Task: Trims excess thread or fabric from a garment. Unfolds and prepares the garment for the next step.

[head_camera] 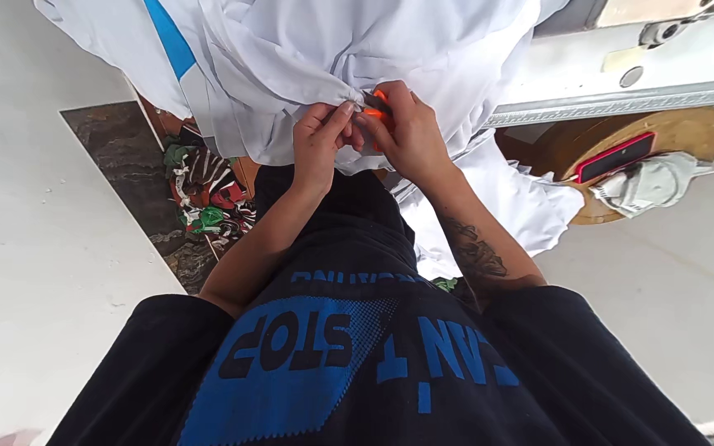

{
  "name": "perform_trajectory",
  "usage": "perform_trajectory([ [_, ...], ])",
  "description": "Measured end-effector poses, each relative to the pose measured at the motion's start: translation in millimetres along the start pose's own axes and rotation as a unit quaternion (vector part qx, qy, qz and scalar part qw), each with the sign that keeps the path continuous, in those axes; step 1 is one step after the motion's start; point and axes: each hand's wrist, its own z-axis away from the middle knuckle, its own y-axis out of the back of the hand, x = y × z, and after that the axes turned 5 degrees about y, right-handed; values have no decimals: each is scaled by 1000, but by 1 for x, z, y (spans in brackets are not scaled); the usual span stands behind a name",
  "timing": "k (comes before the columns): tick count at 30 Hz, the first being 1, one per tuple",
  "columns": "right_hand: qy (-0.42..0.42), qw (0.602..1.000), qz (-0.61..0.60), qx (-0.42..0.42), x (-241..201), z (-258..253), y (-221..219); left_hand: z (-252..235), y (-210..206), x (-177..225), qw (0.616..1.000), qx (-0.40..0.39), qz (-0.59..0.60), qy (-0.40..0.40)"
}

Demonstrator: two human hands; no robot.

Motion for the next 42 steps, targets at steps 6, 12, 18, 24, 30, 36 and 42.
perform_trajectory([
  [6,1,1000,-3,3,-1,1,0,2,-1,1,1000,-1,12,-3],
  [12,2,1000,1,8,-2,2,1,3,-2,3,1000,-5,17,-6],
  [18,-1,1000,-6,9,-2,1,2,4,-1,6,1000,-4,5,-11],
  [24,-29,996,-67,44,-4,-3,5,5,0,1,1000,-16,5,-19],
  [30,-5,996,-76,36,-3,3,15,6,3,2,999,-14,10,-28],
  [36,14,997,-75,-26,-3,3,10,7,3,1,999,-24,9,-39],
  [42,31,991,-125,-44,-4,-3,10,8,4,-3,998,-41,-5,-42],
])
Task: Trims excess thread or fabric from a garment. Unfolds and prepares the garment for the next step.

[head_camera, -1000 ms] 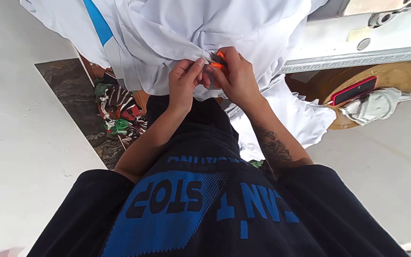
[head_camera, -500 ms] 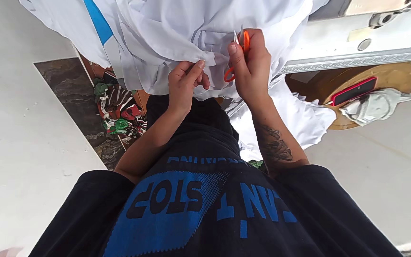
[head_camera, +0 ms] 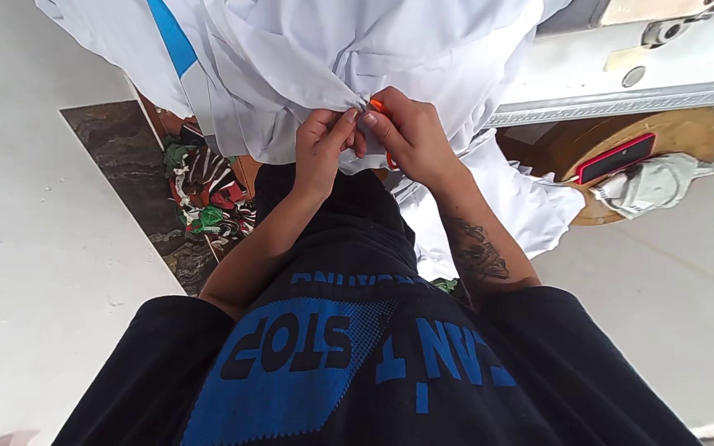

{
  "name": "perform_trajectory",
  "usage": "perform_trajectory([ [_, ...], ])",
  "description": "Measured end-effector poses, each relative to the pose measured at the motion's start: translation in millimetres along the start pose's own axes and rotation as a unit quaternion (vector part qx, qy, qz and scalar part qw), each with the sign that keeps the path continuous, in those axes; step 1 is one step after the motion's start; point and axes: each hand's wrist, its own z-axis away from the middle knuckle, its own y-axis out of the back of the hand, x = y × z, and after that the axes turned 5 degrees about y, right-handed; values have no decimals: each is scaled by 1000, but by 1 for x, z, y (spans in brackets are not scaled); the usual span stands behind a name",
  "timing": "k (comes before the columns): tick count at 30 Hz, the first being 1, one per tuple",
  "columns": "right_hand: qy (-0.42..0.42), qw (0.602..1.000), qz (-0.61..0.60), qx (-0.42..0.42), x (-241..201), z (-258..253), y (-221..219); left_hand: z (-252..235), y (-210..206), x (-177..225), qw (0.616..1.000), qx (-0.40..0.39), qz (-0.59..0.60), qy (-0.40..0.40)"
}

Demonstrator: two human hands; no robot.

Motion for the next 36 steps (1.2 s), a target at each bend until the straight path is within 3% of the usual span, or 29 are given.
perform_trajectory([
  [14,-15,1000,8,-5,-2,0,0,2,1,-1,1000,-10,0,-8],
  [21,-2,990,83,113,-19,4,15,6,21,13,981,-93,-148,-78],
  [25,-28,994,97,44,-31,6,14,6,22,30,983,-119,-136,36],
  [28,-85,991,103,14,-26,18,13,-7,10,26,986,-74,-100,110],
  [32,-160,981,97,59,-19,37,23,-25,-18,21,986,-42,-79,139],
  [36,-142,980,135,45,-23,28,31,-44,-44,13,989,27,-53,137],
])
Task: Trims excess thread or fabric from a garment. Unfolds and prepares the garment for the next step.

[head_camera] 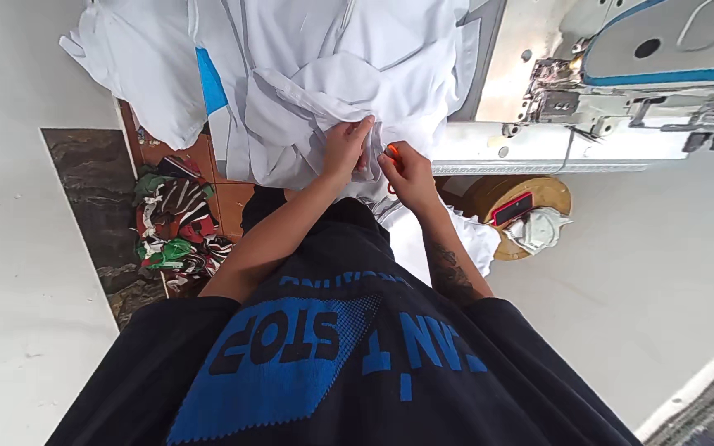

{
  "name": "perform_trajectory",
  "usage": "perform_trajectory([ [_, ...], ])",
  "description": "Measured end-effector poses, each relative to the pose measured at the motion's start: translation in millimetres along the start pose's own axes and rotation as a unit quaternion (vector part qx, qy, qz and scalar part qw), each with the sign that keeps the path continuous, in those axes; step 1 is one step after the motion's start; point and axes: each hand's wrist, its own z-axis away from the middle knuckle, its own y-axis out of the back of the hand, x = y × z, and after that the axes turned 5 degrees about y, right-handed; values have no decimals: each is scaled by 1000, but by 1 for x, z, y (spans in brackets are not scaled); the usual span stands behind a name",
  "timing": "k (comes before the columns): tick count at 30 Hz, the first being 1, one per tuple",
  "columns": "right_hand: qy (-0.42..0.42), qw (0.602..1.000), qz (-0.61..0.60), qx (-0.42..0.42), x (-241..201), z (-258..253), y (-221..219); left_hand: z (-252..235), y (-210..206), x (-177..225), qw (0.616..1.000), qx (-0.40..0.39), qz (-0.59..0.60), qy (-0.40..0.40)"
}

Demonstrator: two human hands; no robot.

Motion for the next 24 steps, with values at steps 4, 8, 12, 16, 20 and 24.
perform_trajectory([
  [4,21,999,-31,0,3,-12,7,5,12,-11,995,-12,5,-99],
  [8,45,996,-45,-57,5,-25,9,19,32,-17,983,-63,-29,-172],
  [12,95,991,-49,-80,3,-27,6,25,39,-16,973,-84,-54,-208],
  [16,120,987,-73,-78,1,-27,4,27,42,-18,964,-108,-72,-234],
  [20,138,981,-109,-80,3,-29,2,29,44,-19,960,-119,-71,-243],
  [24,148,978,-128,-76,4,-31,-1,30,43,-20,963,-121,-48,-235],
])
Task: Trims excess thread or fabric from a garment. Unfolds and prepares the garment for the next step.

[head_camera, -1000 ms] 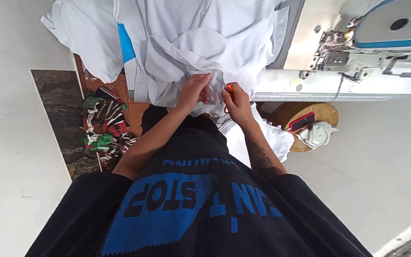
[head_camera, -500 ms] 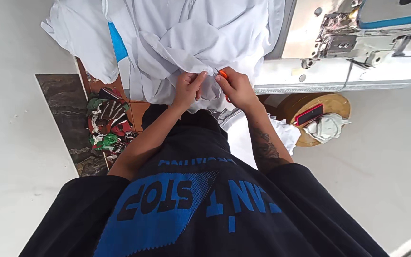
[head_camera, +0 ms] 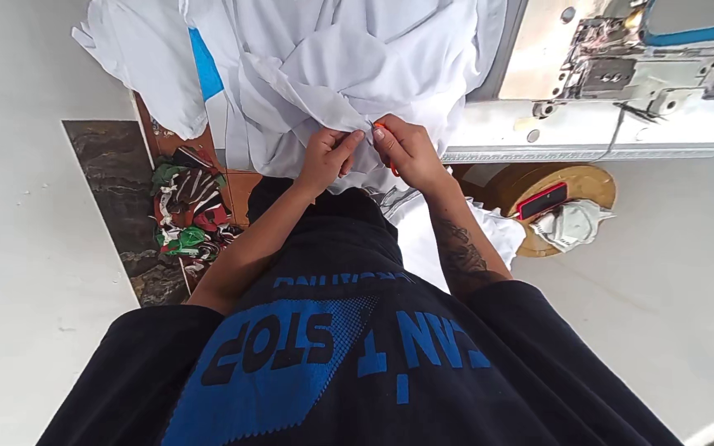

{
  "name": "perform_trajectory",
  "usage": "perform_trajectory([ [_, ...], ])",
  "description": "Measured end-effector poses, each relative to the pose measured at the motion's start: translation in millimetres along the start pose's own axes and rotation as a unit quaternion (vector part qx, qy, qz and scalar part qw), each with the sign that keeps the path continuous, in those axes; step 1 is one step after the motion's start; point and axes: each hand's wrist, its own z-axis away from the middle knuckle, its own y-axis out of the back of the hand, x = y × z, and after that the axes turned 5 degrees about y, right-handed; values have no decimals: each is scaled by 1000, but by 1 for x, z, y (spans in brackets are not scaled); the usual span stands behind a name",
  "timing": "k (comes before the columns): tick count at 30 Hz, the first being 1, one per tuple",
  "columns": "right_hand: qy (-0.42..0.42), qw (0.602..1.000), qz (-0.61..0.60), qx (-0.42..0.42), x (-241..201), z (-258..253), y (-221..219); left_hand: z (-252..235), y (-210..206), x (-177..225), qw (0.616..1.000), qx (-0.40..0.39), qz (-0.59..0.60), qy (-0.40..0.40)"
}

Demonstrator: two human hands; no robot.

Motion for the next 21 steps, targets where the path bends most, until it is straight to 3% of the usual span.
perform_trajectory([
  [8,16,996,74,43,-9,1,3,1,2,4,1000,-2,1,21],
  [10,11,991,127,37,-21,1,4,5,6,14,996,-22,-88,-27],
  [11,28,987,151,48,-24,-2,3,7,10,20,977,-8,-181,-113],
  [13,84,977,182,69,-33,-5,5,4,22,34,874,85,-362,-313],
  [14,117,974,183,68,-44,-5,12,3,30,42,836,107,-422,-334],
  [15,157,969,178,67,-58,-4,20,1,37,48,823,102,-462,-313],
  [17,231,951,189,84,-95,7,43,-1,51,45,833,58,-505,-217],
  [19,266,925,222,154,-130,24,76,9,74,30,858,35,-506,-87],
  [21,289,908,177,248,-152,33,101,35,101,25,873,58,-484,17],
])
